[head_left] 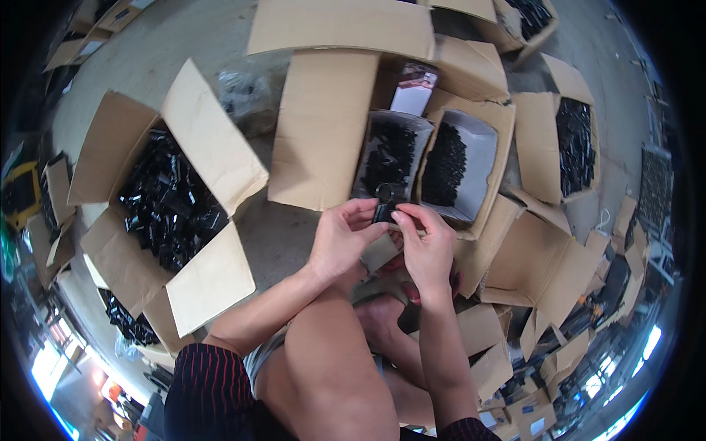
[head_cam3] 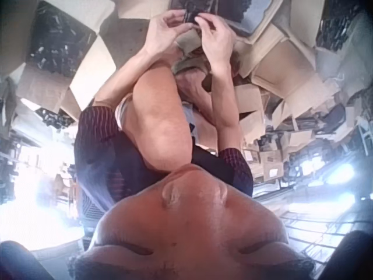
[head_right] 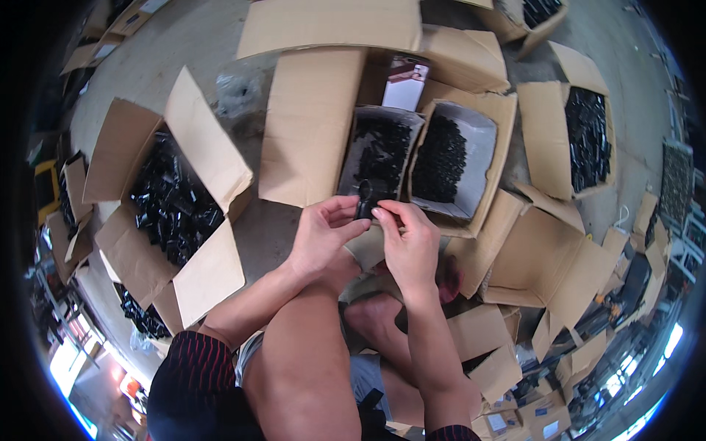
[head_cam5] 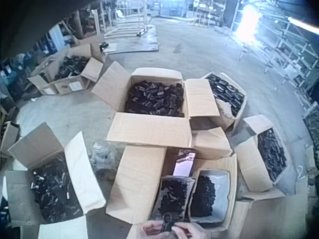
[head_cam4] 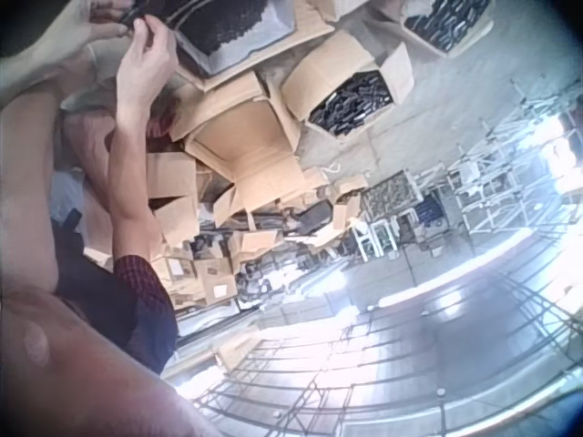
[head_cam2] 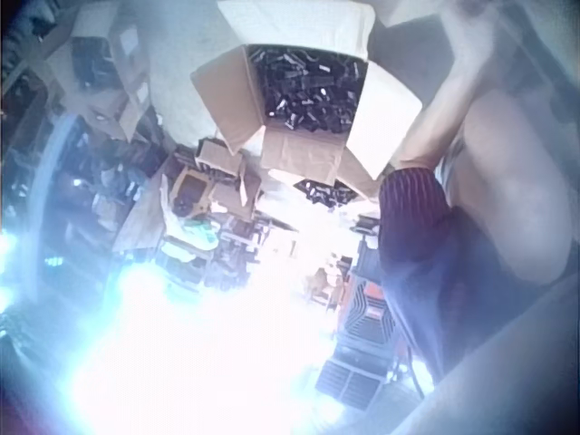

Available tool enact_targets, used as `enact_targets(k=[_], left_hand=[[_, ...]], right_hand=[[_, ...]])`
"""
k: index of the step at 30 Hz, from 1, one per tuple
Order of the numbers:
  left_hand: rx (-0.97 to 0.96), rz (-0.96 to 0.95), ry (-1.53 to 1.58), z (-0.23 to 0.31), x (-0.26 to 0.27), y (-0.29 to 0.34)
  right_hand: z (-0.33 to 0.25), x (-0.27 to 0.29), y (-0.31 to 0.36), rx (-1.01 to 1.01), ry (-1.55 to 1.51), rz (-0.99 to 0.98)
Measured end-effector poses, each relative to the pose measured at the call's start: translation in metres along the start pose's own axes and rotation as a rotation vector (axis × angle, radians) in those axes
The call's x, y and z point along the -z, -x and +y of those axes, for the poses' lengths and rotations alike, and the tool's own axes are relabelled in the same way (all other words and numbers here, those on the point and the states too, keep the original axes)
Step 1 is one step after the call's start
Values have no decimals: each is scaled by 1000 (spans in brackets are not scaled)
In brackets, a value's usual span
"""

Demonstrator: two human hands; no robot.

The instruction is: The person assembles small black plastic components by hand, inserting a small pin or clip into each part and then placing the finished items into a cardboard box.

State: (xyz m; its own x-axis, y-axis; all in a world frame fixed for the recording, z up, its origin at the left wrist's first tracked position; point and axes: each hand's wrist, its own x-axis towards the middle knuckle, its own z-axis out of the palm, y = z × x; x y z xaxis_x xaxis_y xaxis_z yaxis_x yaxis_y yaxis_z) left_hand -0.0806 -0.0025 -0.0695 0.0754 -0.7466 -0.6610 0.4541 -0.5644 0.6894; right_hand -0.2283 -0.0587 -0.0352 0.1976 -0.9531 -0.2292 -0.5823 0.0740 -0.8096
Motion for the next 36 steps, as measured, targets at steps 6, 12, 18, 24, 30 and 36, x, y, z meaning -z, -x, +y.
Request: enact_targets(k=[6,12,18,24,30,36], left_hand=[[6,23,-52,8,0,4],[-35,55,-68,7,0,6],[-58,59,-131,10,-2,6],[-64,65,-98,8,0,4],[-70,66,-104,9,0,4],[-72,59,-71,11,-1,5]], right_hand=[[-1,-6,1,53,42,36],[-2,-13,-1,123,183,-2],[12,-17,-2,215,229,-3],[7,-16,-1,172,107,47],[10,-21,5,90,-35,107],[14,-22,8,-42,-200,131]])
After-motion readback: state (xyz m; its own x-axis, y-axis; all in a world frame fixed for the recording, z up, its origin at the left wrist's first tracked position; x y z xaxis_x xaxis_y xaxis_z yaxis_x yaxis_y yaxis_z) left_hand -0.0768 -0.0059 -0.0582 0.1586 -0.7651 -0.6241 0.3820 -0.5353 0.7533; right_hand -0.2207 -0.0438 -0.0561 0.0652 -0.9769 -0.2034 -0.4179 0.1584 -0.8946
